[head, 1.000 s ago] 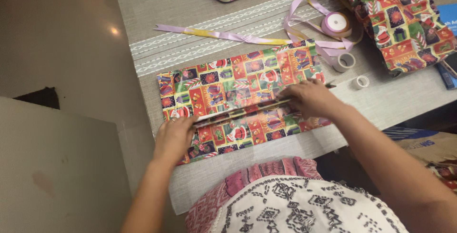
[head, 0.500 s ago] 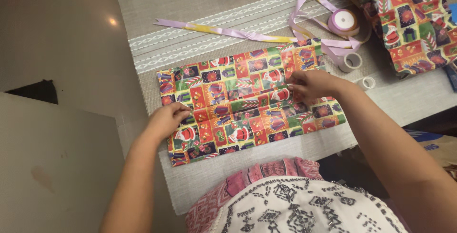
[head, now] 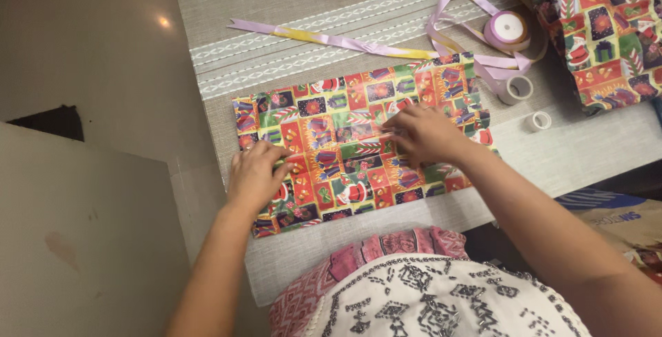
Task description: The person folds a sheet of colorful wrapping paper around a rectangular item on a table, repeatedly adjusting and smoothing the edges. They use clear tape to secure the folds and continue refining the wrap. The process involves multiple adjustments to align the paper neatly.
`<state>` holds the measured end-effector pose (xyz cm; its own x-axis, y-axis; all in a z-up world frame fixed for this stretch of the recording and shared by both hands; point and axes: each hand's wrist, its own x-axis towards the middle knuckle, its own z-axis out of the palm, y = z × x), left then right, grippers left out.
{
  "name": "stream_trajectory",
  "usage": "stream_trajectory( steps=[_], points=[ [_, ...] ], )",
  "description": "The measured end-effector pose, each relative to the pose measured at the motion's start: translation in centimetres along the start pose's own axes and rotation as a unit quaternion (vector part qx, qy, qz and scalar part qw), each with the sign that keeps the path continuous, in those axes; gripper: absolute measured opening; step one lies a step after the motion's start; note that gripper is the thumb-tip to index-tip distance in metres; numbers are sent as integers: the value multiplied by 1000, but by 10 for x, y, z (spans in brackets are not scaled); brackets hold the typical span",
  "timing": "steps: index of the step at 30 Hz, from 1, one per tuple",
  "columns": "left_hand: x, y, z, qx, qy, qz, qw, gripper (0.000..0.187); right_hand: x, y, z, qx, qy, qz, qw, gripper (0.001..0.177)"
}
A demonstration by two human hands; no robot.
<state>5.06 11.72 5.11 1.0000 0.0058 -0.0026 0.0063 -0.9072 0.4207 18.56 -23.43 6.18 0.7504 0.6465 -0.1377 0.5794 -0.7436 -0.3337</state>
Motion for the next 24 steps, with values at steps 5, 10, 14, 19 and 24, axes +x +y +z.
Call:
stream_trajectory(
  steps=[5,10,14,19,24],
  points=[
    [0,3,3,11,-6,5,1000,28,7,-16,6,-20,-28,7,999,33],
    [7,1,-2,-17,-50,-4,999,40,10,-17,3,-18,-41,15,999,30],
    [14,3,-7,-101,-107,-43,988,44,12,-12,1,-32,-48,-11,998,36],
    [18,3,-11,-131,-204,-78,967,38,14,-2,5,-3,-76,-12,997,37],
    [21,-3,1,-121,-230,-75,963,36,20,8,8,-19,-80,-113,990,27]
  ],
)
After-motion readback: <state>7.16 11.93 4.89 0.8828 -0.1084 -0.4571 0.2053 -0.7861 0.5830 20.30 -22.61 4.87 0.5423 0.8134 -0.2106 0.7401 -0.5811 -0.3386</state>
